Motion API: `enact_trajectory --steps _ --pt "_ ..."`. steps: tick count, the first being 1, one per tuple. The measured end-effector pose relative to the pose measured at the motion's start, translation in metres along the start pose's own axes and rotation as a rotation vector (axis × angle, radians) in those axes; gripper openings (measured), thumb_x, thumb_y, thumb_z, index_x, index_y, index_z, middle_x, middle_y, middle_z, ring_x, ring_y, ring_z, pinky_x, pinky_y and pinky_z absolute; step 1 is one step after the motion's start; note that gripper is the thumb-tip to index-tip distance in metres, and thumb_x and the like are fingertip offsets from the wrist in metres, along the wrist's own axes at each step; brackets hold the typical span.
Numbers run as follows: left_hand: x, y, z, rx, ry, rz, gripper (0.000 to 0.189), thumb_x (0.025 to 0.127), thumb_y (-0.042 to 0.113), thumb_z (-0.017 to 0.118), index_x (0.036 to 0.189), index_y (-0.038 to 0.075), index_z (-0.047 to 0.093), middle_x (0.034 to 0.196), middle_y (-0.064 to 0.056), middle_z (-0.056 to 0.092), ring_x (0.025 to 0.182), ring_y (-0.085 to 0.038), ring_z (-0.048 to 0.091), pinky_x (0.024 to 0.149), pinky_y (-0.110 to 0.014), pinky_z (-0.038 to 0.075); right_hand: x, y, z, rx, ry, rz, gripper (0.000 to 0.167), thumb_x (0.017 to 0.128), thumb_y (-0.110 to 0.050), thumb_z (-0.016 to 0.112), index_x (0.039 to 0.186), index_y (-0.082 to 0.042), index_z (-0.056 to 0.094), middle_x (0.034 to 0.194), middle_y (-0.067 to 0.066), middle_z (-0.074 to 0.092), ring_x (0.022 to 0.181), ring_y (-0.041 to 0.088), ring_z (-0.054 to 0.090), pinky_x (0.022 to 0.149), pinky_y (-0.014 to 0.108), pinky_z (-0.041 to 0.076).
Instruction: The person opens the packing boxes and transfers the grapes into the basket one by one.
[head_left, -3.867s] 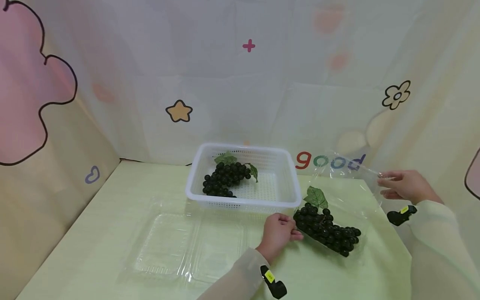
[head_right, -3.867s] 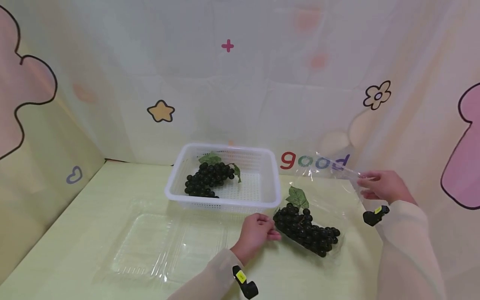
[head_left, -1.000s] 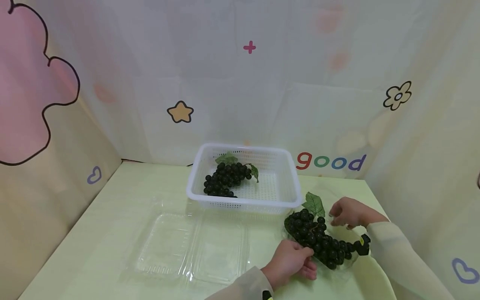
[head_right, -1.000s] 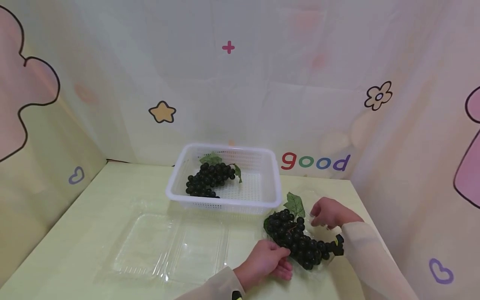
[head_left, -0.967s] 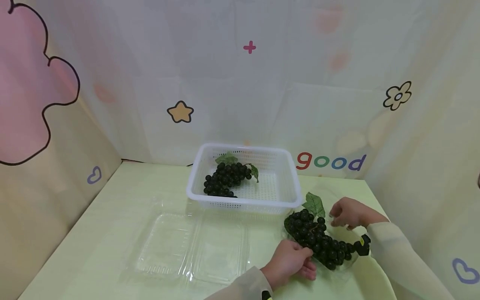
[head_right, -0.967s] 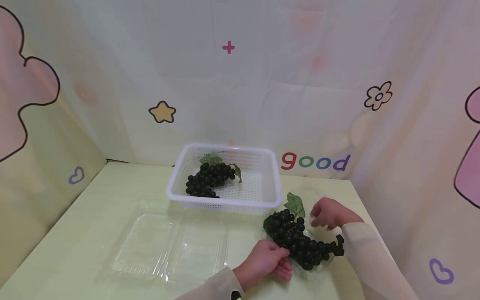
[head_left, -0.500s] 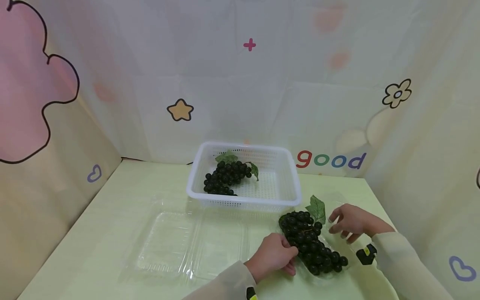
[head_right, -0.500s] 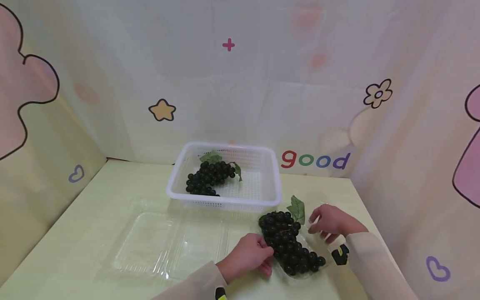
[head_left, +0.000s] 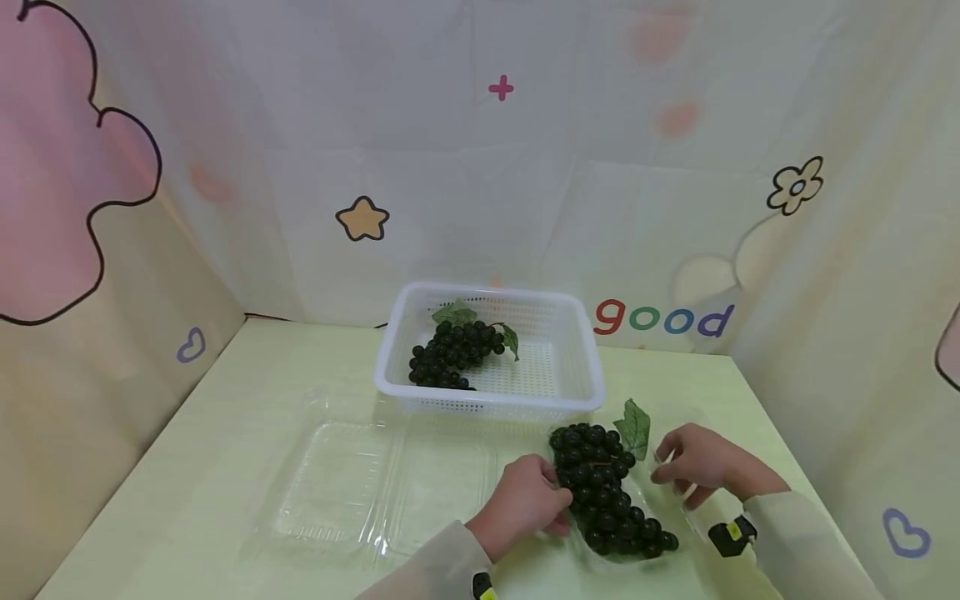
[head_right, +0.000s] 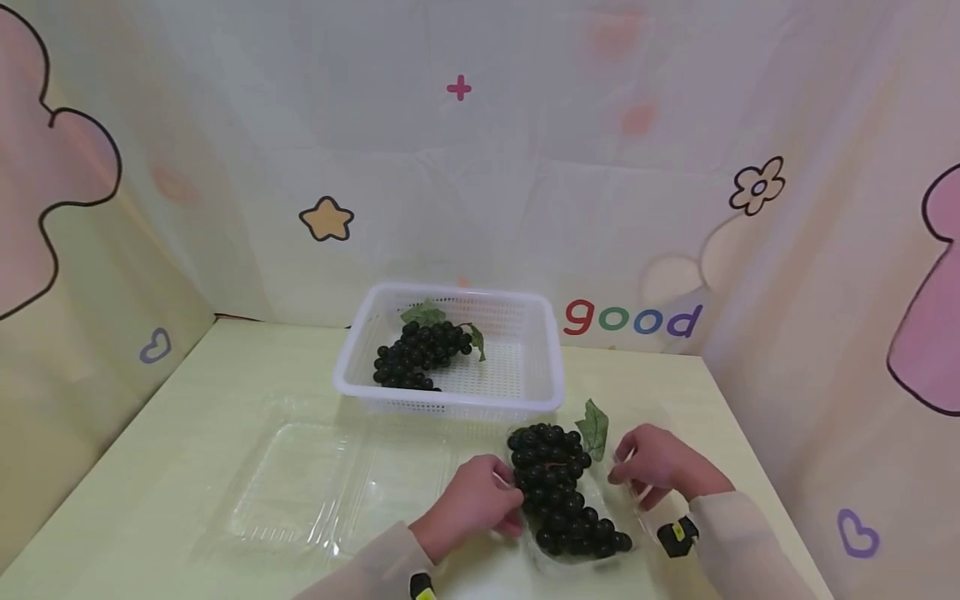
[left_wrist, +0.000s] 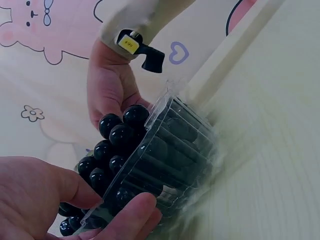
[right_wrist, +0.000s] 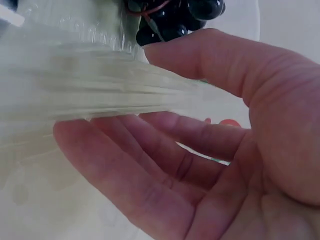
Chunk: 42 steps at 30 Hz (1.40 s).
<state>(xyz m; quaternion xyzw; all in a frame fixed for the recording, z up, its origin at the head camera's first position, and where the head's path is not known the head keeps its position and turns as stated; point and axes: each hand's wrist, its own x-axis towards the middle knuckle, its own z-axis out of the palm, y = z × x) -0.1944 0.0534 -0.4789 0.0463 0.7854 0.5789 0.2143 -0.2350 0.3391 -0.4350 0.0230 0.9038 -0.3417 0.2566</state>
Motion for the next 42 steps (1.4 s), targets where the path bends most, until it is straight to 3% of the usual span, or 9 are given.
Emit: enact_trajectory --steps 4,10,22,28,42 --pt "0.0 -0.002 -0.005 -0.008 0.015 0.002 0.019 0.091 0.007 0.068 0.108 0.002 0.061 0.069 -0.008 0.072 0.062 -0.025 0.075 0.082 -0.035 0.061 -0.004 -0.001 0.006 0.027 -0.003 0.0 0.036 0.088 -0.012 0.076 0.115 0.008 0.063 0.082 0.015 0.063 0.067 0.022 0.064 0.061 0.042 0.063" --pt "-0.003 -0.004 -0.015 -0.01 0.017 -0.019 0.025 0.091 0.007 0.067 0.114 0.0 0.061 0.067 -0.009 0.073 0.062 -0.026 0.076 0.088 -0.037 0.06 -0.005 -0.003 0.016 0.049 0.007 0.003 0.04 0.087 -0.014 0.078 0.118 0.006 0.062 0.087 0.015 0.062 0.068 0.023 0.066 0.06 0.041 0.063" --pt "-0.01 -0.006 -0.037 0.085 0.059 0.008 0.031 0.089 0.006 0.066 0.118 -0.006 0.066 0.064 -0.008 0.072 0.058 -0.022 0.074 0.081 -0.034 0.061 -0.009 -0.014 0.037 0.089 0.032 0.002 0.038 0.087 -0.016 0.078 0.115 0.004 0.061 0.089 0.014 0.061 0.066 0.022 0.068 0.06 0.039 0.063" --pt "-0.014 -0.006 -0.044 0.083 0.072 0.008 0.033 0.088 0.006 0.065 0.119 -0.006 0.066 0.067 -0.008 0.072 0.058 -0.022 0.074 0.088 -0.04 0.061 -0.01 -0.022 0.044 0.081 0.046 0.003 0.04 0.088 -0.018 0.079 0.116 0.003 0.061 0.087 0.014 0.062 0.063 0.023 0.069 0.061 0.038 0.063" --pt "-0.015 -0.009 -0.055 0.094 0.073 0.048 0.034 0.088 0.003 0.066 0.12 -0.009 0.065 0.068 -0.011 0.073 0.054 -0.024 0.072 0.07 -0.03 0.061 -0.007 -0.026 0.052 0.125 0.028 -0.025 0.039 0.088 -0.017 0.078 0.114 0.006 0.059 0.087 0.015 0.062 0.06 0.024 0.069 0.061 0.04 0.063"
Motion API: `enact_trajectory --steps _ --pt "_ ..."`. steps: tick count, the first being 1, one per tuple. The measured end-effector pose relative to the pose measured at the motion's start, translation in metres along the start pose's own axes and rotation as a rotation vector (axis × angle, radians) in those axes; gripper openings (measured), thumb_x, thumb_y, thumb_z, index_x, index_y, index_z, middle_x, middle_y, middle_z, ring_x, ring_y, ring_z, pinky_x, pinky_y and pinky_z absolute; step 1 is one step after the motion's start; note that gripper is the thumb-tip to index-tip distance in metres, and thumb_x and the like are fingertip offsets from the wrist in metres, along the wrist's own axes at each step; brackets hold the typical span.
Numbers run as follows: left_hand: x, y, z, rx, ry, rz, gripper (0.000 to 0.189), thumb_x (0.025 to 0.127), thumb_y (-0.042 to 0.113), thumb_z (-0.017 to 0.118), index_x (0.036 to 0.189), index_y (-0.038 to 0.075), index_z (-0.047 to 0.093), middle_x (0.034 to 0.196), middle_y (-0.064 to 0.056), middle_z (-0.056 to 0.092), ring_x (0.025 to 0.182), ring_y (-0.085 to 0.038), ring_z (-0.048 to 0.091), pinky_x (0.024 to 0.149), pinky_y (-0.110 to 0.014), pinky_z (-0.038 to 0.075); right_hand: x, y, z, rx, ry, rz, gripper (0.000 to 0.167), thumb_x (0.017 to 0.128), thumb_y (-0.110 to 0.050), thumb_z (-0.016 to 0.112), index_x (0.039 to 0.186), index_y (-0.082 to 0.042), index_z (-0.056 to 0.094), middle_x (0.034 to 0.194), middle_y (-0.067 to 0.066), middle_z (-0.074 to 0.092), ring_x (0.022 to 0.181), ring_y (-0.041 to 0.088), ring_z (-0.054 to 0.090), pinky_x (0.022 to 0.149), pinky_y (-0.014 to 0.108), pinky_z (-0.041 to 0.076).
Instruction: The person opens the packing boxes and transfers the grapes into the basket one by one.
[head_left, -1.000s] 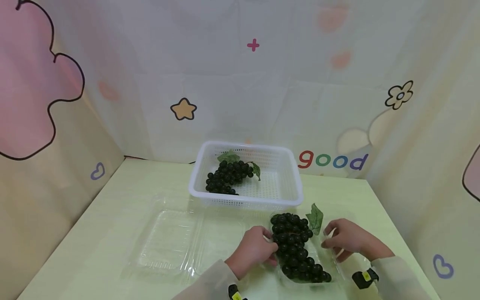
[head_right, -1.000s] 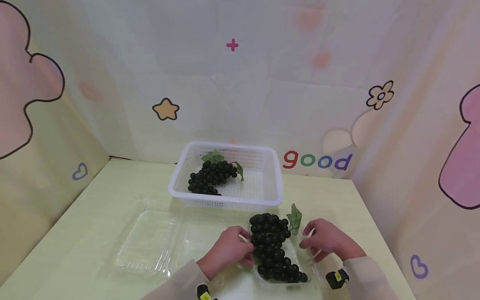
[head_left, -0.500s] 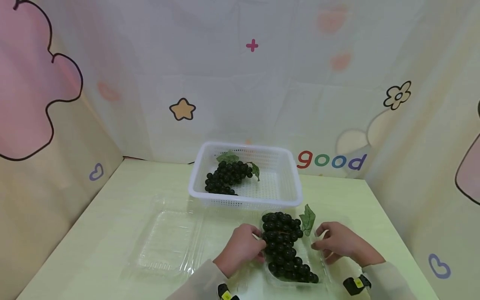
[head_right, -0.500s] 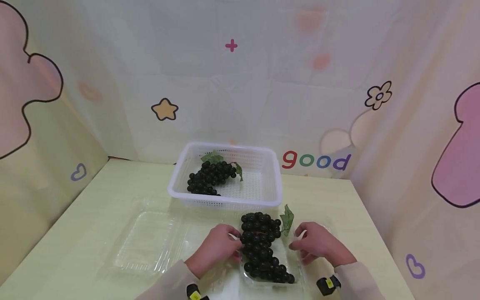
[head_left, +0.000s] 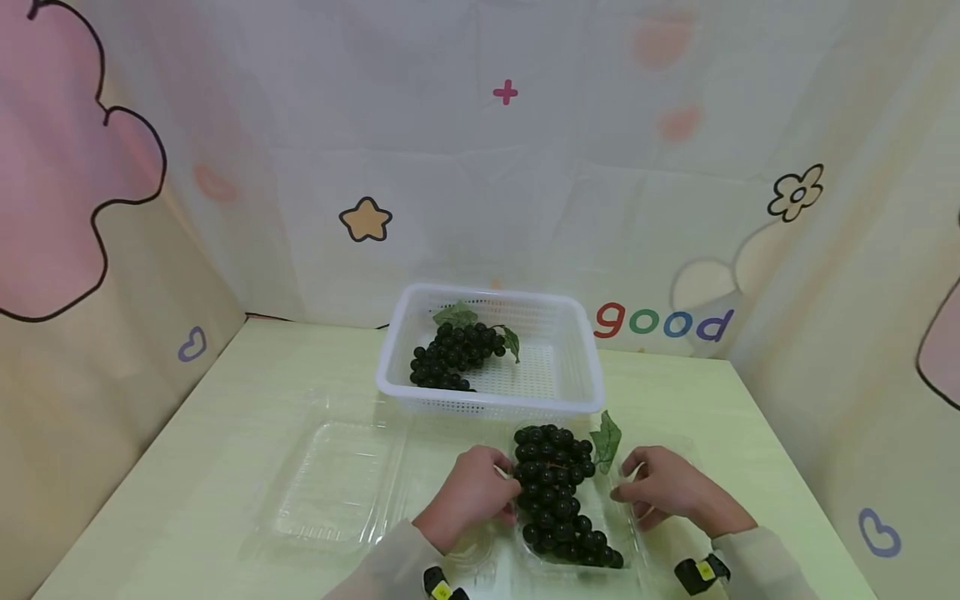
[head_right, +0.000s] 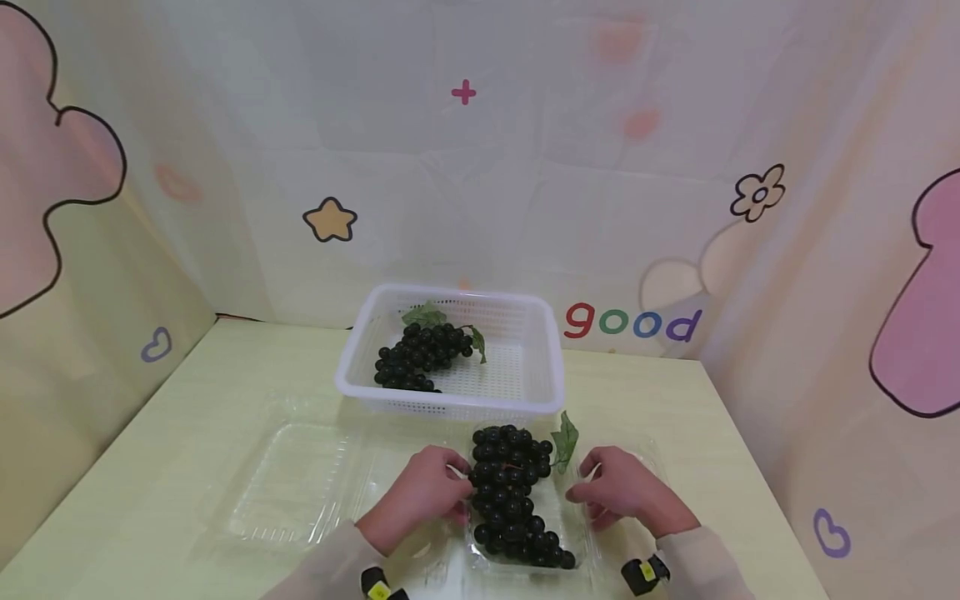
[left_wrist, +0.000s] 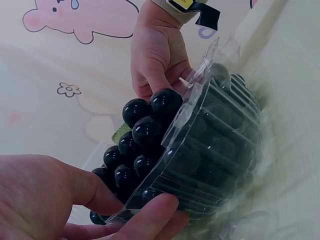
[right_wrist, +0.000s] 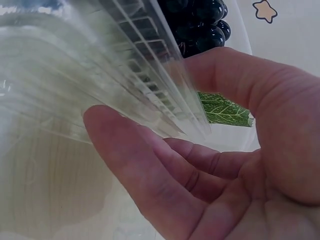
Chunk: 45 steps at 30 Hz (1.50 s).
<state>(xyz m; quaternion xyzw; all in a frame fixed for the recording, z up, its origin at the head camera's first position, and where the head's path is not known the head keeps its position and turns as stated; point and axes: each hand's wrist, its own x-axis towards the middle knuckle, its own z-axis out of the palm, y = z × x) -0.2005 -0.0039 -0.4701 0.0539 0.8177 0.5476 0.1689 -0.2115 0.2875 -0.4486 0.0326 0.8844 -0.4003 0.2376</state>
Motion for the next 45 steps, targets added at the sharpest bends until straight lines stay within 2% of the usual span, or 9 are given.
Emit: enact_trajectory --steps 7,11,16,21,25,30,34,41,45 --pt "-0.001 0.001 -0.002 -0.018 -0.014 0.006 0.036 0.087 0.003 0.065 0.121 -0.01 0.065 0.07 -0.012 0.074 0.055 -0.025 0.073 0.071 -0.032 0.062 -0.003 -0.002 -0.001 -0.028 0.037 0.018 0.046 0.088 -0.02 0.079 0.119 0.008 0.059 0.09 0.016 0.063 0.065 0.023 0.07 0.062 0.039 0.063" --pt "-0.002 0.003 -0.003 0.01 -0.034 0.012 0.038 0.089 0.003 0.064 0.124 -0.011 0.063 0.069 -0.012 0.074 0.055 -0.026 0.073 0.085 -0.04 0.062 -0.008 -0.006 -0.004 -0.132 0.078 -0.056 0.053 0.087 -0.025 0.081 0.123 0.01 0.062 0.095 0.013 0.068 0.07 0.023 0.071 0.066 0.039 0.062" --pt "-0.001 0.006 -0.003 0.051 -0.047 0.014 0.04 0.09 0.004 0.065 0.127 -0.013 0.061 0.067 -0.012 0.074 0.054 -0.025 0.073 0.094 -0.044 0.059 -0.016 -0.015 -0.008 -0.294 0.174 -0.171 0.054 0.087 -0.033 0.08 0.123 0.006 0.068 0.105 0.014 0.072 0.091 0.026 0.071 0.073 0.039 0.06" --pt "-0.002 0.01 -0.003 0.125 -0.044 0.021 0.042 0.09 0.006 0.064 0.127 -0.013 0.06 0.062 -0.01 0.072 0.054 -0.024 0.073 0.101 -0.048 0.054 -0.024 -0.029 -0.004 -0.303 0.223 -0.214 0.047 0.088 -0.034 0.078 0.117 0.002 0.071 0.105 0.012 0.073 0.094 0.026 0.07 0.072 0.037 0.06" --pt "-0.001 0.013 -0.003 0.19 -0.05 0.03 0.043 0.09 0.008 0.063 0.126 -0.015 0.06 0.057 -0.009 0.07 0.054 -0.023 0.073 0.107 -0.05 0.051 -0.03 -0.042 0.003 -0.197 0.146 -0.222 0.039 0.09 -0.032 0.077 0.112 0.0 0.074 0.1 0.006 0.074 0.088 0.02 0.069 0.073 0.035 0.059" --pt "0.003 0.014 -0.003 0.226 -0.084 0.016 0.046 0.091 0.009 0.062 0.13 -0.016 0.057 0.056 -0.01 0.07 0.055 -0.024 0.073 0.111 -0.051 0.047 -0.029 -0.053 0.012 0.037 0.017 -0.094 0.041 0.093 -0.033 0.075 0.111 0.004 0.072 0.095 0.009 0.073 0.08 0.021 0.072 0.077 0.037 0.063" --pt "0.006 0.016 -0.003 0.235 -0.102 0.001 0.048 0.091 0.009 0.063 0.131 -0.017 0.056 0.057 -0.01 0.07 0.056 -0.025 0.074 0.111 -0.05 0.048 -0.023 -0.055 0.016 0.09 -0.015 -0.016 0.043 0.095 -0.036 0.073 0.103 0.006 0.072 0.083 0.005 0.068 0.074 0.018 0.07 0.075 0.036 0.063" --pt "0.01 0.016 -0.004 0.244 -0.114 -0.006 0.042 0.089 0.008 0.064 0.123 -0.016 0.061 0.059 -0.012 0.071 0.058 -0.026 0.075 0.107 -0.047 0.052 -0.014 -0.05 0.023 0.252 -0.149 0.03 0.053 0.096 -0.033 0.07 0.123 0.012 0.063 0.108 0.02 0.074 0.094 0.031 0.077 0.083 0.044 0.063" --pt "0.01 0.016 -0.003 0.211 -0.135 -0.012 0.027 0.088 0.006 0.063 0.109 -0.012 0.065 0.06 -0.013 0.071 0.059 -0.029 0.075 0.097 -0.044 0.057 -0.007 -0.045 0.031 0.389 -0.273 0.045 0.032 0.097 -0.032 0.07 0.099 0.0 0.07 0.083 0.002 0.066 0.075 0.014 0.067 0.079 0.037 0.061"
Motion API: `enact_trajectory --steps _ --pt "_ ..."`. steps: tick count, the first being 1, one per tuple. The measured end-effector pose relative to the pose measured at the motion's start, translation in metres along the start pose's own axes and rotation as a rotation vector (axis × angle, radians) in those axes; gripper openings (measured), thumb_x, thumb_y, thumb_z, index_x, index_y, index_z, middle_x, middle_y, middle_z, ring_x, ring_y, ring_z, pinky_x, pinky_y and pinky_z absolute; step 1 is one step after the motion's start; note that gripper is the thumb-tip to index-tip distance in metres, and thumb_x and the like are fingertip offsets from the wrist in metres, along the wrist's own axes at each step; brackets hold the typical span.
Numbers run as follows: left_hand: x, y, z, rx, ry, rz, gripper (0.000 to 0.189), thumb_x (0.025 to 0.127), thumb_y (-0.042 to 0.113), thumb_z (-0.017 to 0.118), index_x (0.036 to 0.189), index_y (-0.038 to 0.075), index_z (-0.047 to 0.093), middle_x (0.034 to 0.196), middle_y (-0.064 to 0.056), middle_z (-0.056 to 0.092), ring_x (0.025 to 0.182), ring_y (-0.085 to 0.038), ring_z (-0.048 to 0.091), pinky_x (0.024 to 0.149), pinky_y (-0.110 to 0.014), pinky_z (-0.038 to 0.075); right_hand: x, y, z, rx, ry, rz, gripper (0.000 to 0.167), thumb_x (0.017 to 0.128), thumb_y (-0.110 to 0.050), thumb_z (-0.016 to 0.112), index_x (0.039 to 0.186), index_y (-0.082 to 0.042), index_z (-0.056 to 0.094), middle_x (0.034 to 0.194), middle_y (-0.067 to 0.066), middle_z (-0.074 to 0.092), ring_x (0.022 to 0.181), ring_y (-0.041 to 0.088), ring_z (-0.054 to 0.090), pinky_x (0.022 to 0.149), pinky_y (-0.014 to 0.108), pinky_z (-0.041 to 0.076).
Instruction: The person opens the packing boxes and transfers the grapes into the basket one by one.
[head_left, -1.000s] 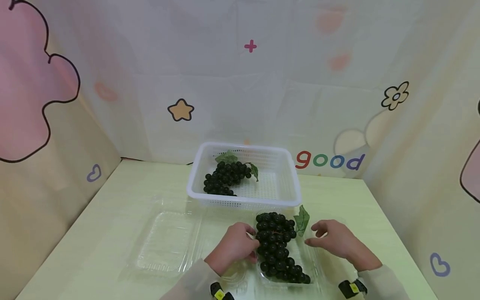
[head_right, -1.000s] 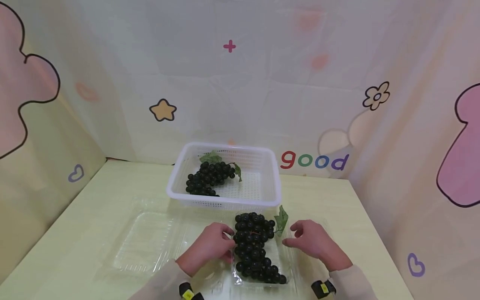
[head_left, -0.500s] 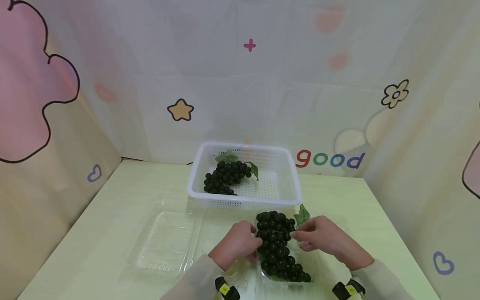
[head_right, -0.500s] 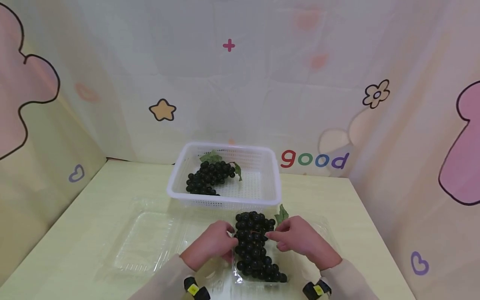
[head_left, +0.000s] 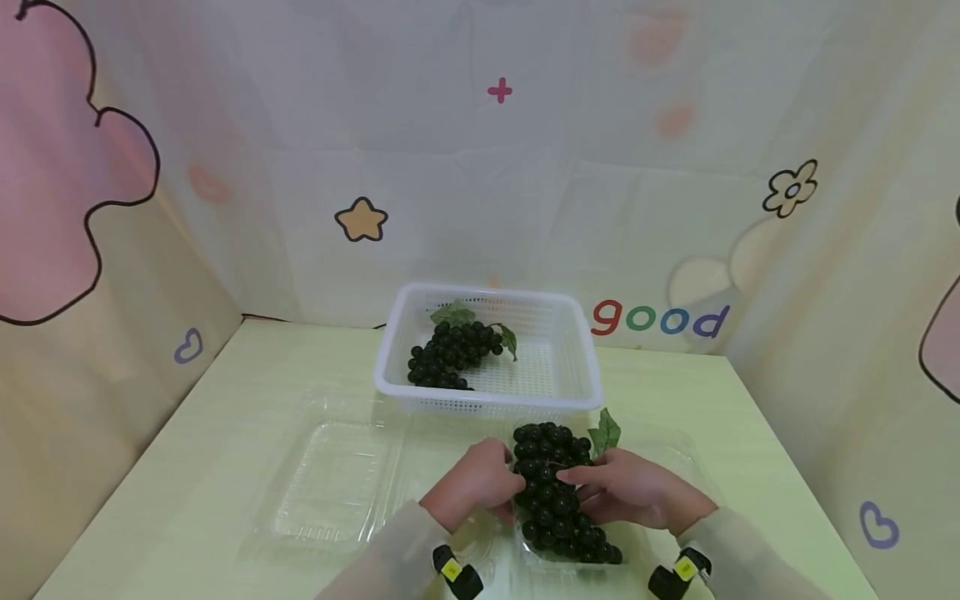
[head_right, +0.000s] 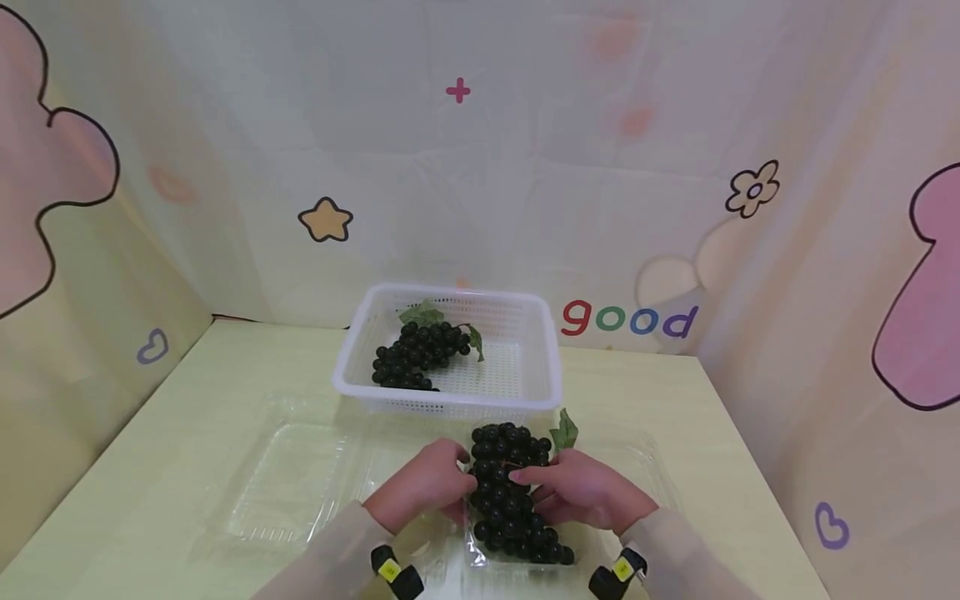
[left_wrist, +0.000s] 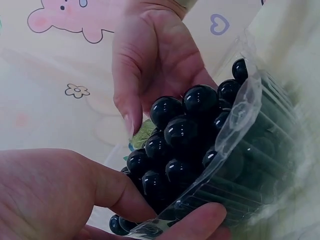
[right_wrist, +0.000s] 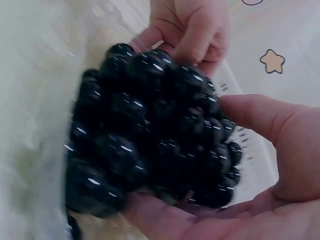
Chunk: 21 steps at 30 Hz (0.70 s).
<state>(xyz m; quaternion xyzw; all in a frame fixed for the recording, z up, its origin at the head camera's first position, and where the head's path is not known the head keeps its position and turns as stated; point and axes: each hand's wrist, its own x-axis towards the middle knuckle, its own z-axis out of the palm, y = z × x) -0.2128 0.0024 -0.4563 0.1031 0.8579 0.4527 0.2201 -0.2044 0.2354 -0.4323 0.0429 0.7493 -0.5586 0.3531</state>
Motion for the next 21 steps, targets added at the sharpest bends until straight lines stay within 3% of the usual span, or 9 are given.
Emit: enact_trajectory --steps 3,4,7,10,11,15,19,21 --pt "0.0 0.001 -0.001 -0.014 -0.01 -0.015 0.03 0.089 0.005 0.063 0.114 -0.013 0.063 0.061 -0.014 0.071 0.06 -0.031 0.075 0.097 -0.045 0.057 0.006 0.004 0.002 0.071 -0.042 0.013 0.026 0.097 -0.033 0.07 0.083 -0.012 0.062 0.066 -0.005 0.045 0.063 0.01 0.044 0.073 0.031 0.053" --pt "0.0 0.002 -0.001 -0.018 -0.012 -0.022 0.034 0.089 0.005 0.063 0.118 -0.014 0.062 0.061 -0.014 0.071 0.06 -0.031 0.075 0.098 -0.045 0.057 0.008 0.005 0.003 0.083 -0.045 0.011 0.025 0.098 -0.033 0.069 0.085 -0.013 0.062 0.066 -0.006 0.047 0.064 0.009 0.045 0.074 0.031 0.053" --pt "-0.001 0.002 0.0 -0.028 -0.013 -0.033 0.039 0.09 0.005 0.062 0.124 -0.015 0.059 0.062 -0.014 0.071 0.061 -0.031 0.075 0.099 -0.046 0.056 0.011 0.008 0.004 0.116 -0.051 0.008 0.033 0.098 -0.035 0.067 0.11 -0.005 0.066 0.076 -0.003 0.064 0.076 0.01 0.06 0.084 0.037 0.058" --pt "-0.001 0.002 0.001 -0.03 -0.007 -0.028 0.024 0.089 0.004 0.062 0.108 -0.01 0.064 0.061 -0.014 0.07 0.059 -0.03 0.075 0.091 -0.042 0.059 0.015 0.013 0.004 0.144 -0.061 -0.002 0.056 0.099 -0.038 0.066 0.136 0.002 0.056 0.101 0.005 0.076 0.101 0.019 0.071 0.097 0.047 0.058" --pt "-0.002 0.002 0.001 -0.03 -0.002 -0.024 0.021 0.088 0.003 0.062 0.105 -0.009 0.064 0.061 -0.014 0.07 0.059 -0.03 0.074 0.089 -0.041 0.06 0.016 0.014 0.005 0.155 -0.065 -0.003 0.06 0.099 -0.039 0.066 0.139 0.004 0.054 0.105 0.007 0.077 0.104 0.02 0.071 0.099 0.049 0.056" --pt "-0.003 0.001 0.001 -0.027 0.013 -0.013 0.016 0.086 0.002 0.062 0.099 -0.008 0.064 0.06 -0.014 0.069 0.057 -0.03 0.074 0.086 -0.039 0.061 0.018 0.016 0.007 0.203 -0.063 -0.005 0.06 0.098 -0.041 0.067 0.136 0.004 0.057 0.108 0.006 0.076 0.108 0.023 0.07 0.102 0.05 0.054" --pt "-0.002 0.001 0.001 -0.031 0.012 -0.004 0.015 0.085 0.002 0.062 0.097 -0.008 0.065 0.06 -0.014 0.069 0.056 -0.029 0.074 0.081 -0.038 0.062 0.021 0.019 0.011 0.227 -0.01 0.008 0.056 0.095 -0.043 0.07 0.13 0.001 0.063 0.106 0.001 0.076 0.108 0.022 0.066 0.103 0.047 0.052" --pt "-0.001 0.001 0.001 -0.029 0.008 -0.007 0.019 0.086 0.003 0.062 0.101 -0.009 0.065 0.06 -0.014 0.07 0.056 -0.029 0.074 0.085 -0.039 0.061 0.022 0.021 0.012 0.232 0.007 0.008 0.058 0.094 -0.043 0.071 0.13 0.002 0.063 0.108 0.001 0.076 0.109 0.022 0.066 0.105 0.048 0.051"
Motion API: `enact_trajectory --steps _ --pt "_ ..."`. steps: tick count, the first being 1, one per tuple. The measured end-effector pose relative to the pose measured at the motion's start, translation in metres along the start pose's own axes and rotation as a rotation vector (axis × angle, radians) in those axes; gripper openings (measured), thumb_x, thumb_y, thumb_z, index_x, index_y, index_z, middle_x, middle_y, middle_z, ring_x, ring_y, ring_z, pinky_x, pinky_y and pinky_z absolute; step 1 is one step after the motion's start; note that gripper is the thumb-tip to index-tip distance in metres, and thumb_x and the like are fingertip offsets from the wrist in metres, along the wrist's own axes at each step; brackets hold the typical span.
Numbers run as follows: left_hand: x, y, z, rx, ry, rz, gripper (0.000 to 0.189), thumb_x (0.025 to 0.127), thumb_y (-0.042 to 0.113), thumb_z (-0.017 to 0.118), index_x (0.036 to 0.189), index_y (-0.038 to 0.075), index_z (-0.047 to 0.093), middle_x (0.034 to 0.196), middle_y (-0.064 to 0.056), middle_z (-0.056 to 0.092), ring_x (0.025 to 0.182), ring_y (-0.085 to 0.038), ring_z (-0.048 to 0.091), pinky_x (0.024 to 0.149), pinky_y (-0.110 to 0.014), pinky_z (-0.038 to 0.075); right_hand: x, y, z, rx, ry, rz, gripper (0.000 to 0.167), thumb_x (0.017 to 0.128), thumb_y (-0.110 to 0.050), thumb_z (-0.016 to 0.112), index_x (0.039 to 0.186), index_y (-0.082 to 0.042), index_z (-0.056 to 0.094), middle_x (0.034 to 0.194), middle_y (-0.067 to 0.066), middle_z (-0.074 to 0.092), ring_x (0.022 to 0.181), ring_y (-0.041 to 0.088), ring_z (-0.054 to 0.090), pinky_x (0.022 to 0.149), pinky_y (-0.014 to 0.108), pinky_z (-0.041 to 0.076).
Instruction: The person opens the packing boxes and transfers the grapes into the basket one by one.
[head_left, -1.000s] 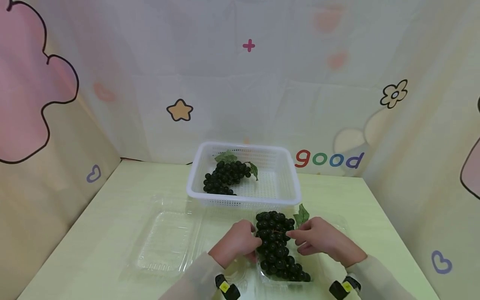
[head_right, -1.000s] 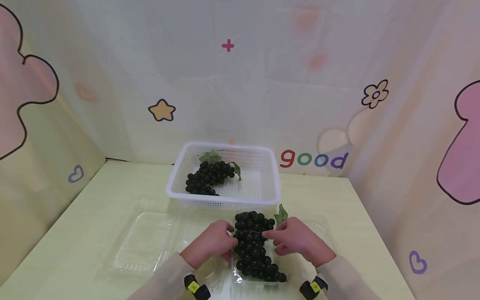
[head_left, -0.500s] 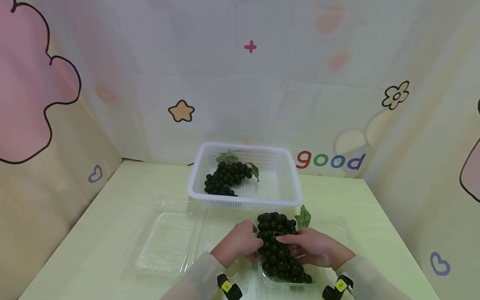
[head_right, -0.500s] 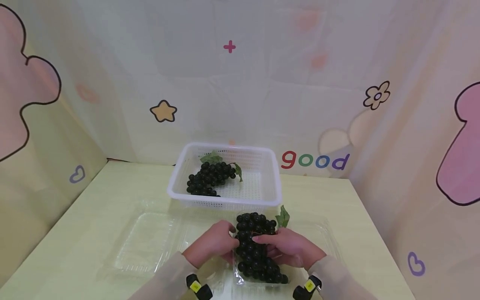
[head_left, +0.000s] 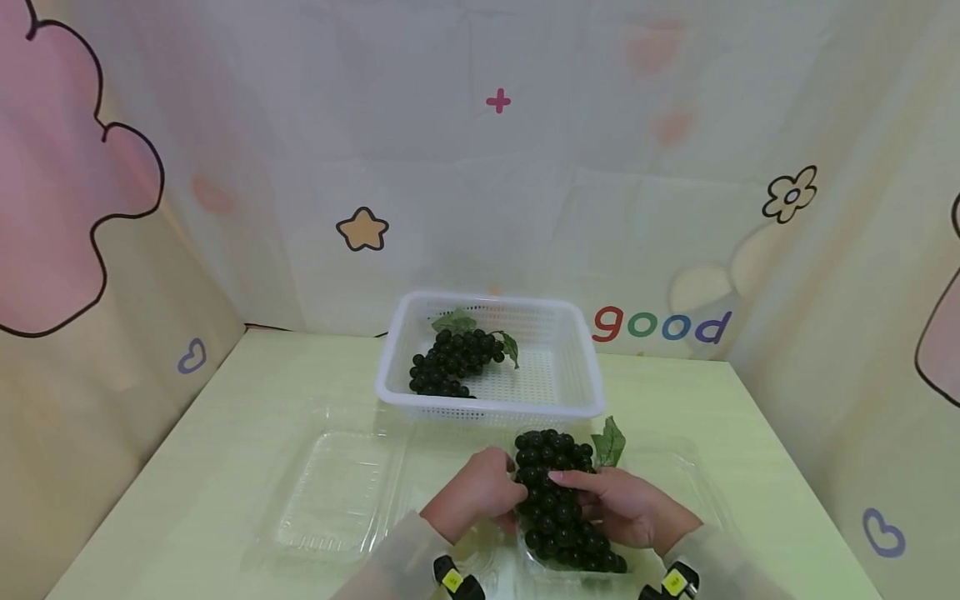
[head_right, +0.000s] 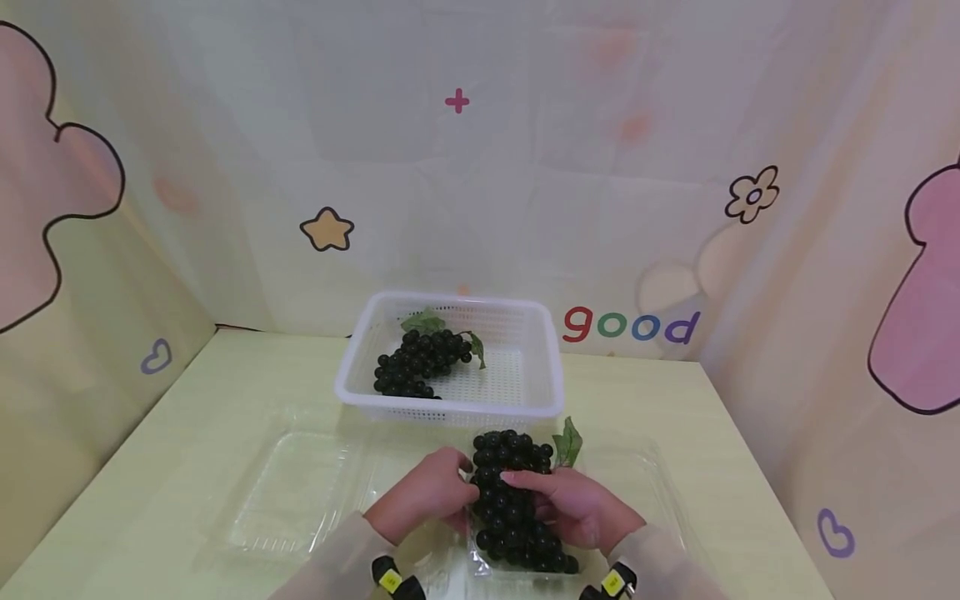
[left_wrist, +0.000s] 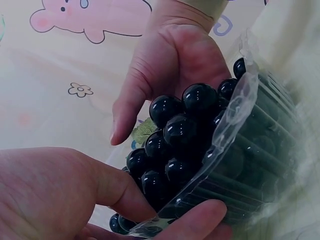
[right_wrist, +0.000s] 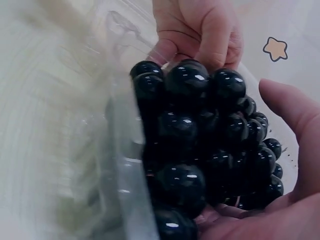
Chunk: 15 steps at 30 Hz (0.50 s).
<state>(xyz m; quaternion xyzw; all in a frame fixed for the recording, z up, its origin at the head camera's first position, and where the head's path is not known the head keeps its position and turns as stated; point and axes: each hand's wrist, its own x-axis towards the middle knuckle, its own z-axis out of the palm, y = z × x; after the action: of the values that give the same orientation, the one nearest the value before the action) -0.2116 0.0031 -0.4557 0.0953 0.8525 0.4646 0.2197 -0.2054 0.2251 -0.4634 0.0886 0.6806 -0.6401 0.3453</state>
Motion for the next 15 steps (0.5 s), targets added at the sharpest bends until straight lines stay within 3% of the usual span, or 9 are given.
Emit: enact_trajectory --steps 6,12,15 --pt "0.0018 -0.0003 -0.0002 0.0 -0.019 -0.014 0.034 0.088 0.005 0.062 0.117 -0.014 0.061 0.061 -0.013 0.071 0.058 -0.028 0.074 0.099 -0.045 0.056 0.0047 0.0047 0.0026 0.043 -0.031 -0.032 0.071 0.097 -0.042 0.067 0.146 0.006 0.047 0.128 0.011 0.071 0.116 0.024 0.067 0.108 0.052 0.05" --pt "0.0015 0.0004 0.0001 -0.007 -0.023 0.009 0.006 0.085 0.003 0.062 0.088 -0.002 0.064 0.062 -0.014 0.07 0.057 -0.029 0.074 0.078 -0.034 0.061 0.0089 0.0063 0.0052 0.07 -0.035 -0.035 0.078 0.098 -0.043 0.066 0.153 0.003 0.036 0.133 0.011 0.067 0.12 0.025 0.065 0.109 0.054 0.049" --pt "0.0011 0.0008 0.0003 -0.013 -0.02 0.023 0.004 0.084 0.002 0.061 0.08 0.001 0.062 0.062 -0.015 0.07 0.057 -0.03 0.074 0.068 -0.03 0.06 0.0105 0.0068 0.0061 0.064 -0.048 -0.028 0.078 0.098 -0.044 0.065 0.152 0.004 0.036 0.136 0.012 0.064 0.122 0.026 0.063 0.111 0.054 0.048"
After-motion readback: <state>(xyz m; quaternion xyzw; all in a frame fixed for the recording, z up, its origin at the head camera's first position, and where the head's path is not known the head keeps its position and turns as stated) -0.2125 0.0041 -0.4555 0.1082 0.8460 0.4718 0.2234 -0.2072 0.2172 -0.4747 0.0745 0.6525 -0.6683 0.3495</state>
